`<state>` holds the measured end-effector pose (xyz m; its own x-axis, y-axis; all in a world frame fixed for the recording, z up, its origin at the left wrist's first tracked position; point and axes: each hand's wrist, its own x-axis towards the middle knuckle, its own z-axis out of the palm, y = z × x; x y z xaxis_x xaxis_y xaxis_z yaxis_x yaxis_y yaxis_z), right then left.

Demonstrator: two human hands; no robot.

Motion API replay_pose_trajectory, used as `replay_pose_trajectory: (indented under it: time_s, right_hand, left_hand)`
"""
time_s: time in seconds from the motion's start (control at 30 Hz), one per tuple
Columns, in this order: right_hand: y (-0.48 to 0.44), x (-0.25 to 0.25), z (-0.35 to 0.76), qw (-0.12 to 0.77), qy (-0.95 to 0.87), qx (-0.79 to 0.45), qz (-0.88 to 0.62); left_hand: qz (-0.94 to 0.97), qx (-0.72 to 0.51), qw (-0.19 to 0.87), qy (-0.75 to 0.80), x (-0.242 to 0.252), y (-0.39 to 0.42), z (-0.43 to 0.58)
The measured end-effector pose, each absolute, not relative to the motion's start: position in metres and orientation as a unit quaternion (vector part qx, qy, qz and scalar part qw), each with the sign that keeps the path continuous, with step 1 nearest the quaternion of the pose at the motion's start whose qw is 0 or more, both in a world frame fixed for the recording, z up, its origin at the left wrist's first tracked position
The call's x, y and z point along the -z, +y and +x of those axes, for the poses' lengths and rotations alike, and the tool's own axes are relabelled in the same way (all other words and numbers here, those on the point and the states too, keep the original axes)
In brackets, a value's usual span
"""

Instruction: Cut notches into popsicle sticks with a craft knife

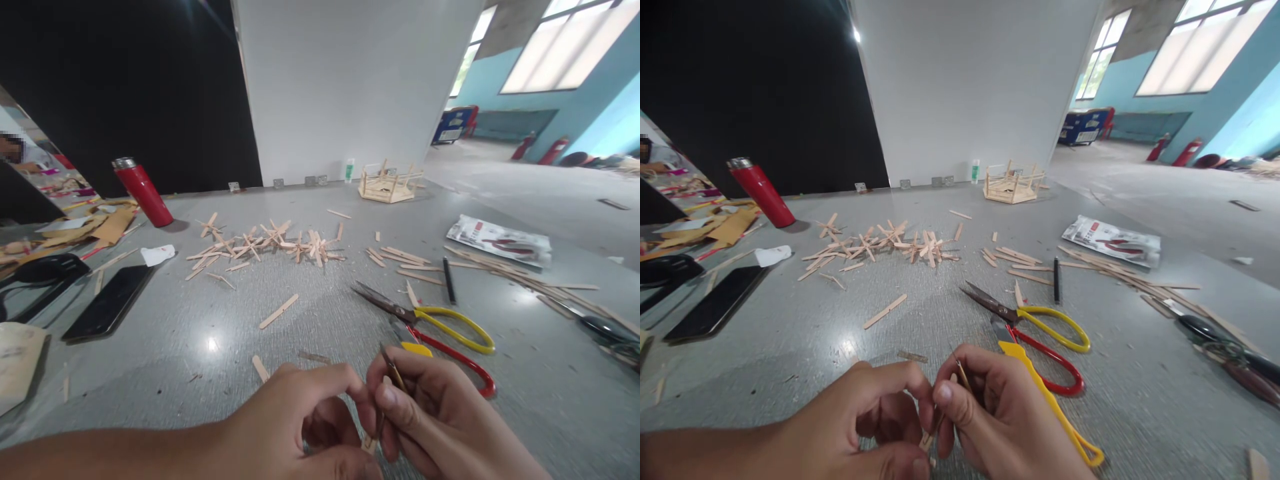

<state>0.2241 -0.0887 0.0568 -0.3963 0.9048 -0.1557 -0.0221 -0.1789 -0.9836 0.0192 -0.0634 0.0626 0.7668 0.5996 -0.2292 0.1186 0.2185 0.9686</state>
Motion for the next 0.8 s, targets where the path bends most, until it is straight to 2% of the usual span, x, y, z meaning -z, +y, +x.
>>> replay_pose_trajectory:
  time_s: [0.33, 0.63, 0.8]
  right_hand:
    - [-0.086, -0.06, 0.228, 0.363, -0.526, -0.635, -0.434]
    - [-0.088, -0.06, 0.228, 0.365, -0.541, -0.626, -0.427]
    - [-0.095, -0.066, 0.223, 0.371, -0.554, -0.587, -0.46]
  left_hand:
    - [0.596, -0.236, 0.694, 0.328, -0.065, -0.071, 0.025]
    - [0.681, -0.302, 0.589, 0.313, -0.052, -0.076, 0.023]
    - [0.719, -0.277, 0.556, 0.311, -0.053, -0.077, 0.021]
